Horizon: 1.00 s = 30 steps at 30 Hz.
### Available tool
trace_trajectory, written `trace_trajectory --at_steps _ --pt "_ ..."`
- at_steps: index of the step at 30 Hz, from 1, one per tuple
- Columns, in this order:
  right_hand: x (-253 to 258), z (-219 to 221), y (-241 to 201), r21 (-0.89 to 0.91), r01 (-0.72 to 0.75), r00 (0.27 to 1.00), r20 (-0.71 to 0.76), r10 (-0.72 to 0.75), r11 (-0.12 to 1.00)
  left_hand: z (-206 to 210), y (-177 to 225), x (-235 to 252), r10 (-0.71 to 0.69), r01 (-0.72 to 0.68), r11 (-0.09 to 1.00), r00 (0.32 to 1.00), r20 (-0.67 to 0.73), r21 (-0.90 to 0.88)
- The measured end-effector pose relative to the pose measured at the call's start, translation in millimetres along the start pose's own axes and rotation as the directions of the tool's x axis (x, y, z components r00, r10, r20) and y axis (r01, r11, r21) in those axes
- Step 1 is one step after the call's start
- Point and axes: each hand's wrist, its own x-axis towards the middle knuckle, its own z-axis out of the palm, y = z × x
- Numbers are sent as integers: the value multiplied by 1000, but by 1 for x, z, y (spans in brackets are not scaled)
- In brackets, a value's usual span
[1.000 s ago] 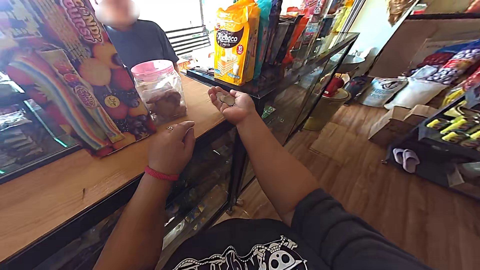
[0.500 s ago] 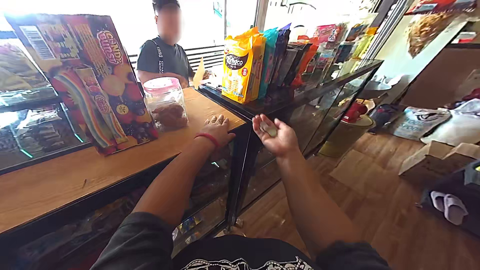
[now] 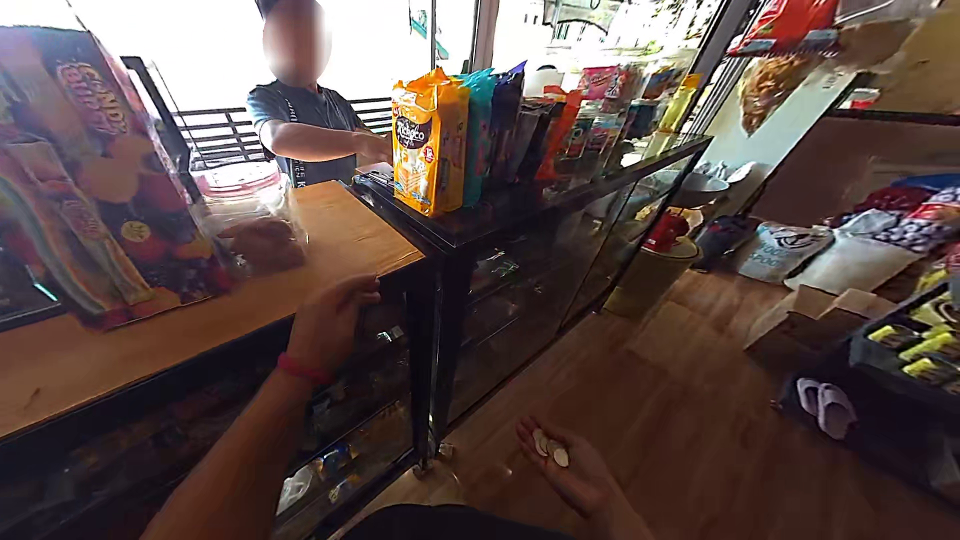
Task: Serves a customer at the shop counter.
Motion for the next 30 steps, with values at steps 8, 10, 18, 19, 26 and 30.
trace_trajectory --at_steps 8,10,18,19,26,30 --pt "-52 21 14 -69 60 991 127 -51 996 84 24 -101 -600 840 2 435 672 -542" --pt "-66 22 31 -61 45 991 131 -37 997 85 19 -118 -576 863 -126 337 745 -488" --pt "-115 42 115 -26 239 941 253 -224 971 -1 -1 -171 -458 894 -32 384 802 -446" --pt "-122 46 126 -9 274 925 275 -262 962 -16 -8 -180 -451 900 2 389 803 -435" --pt "-166 40 212 129 370 881 267 -392 920 -81 -42 -231 -421 932 85 354 835 -352" --pt "-202 43 253 71 386 889 236 -391 920 -99 -21 -236 -255 865 382 437 862 -326"
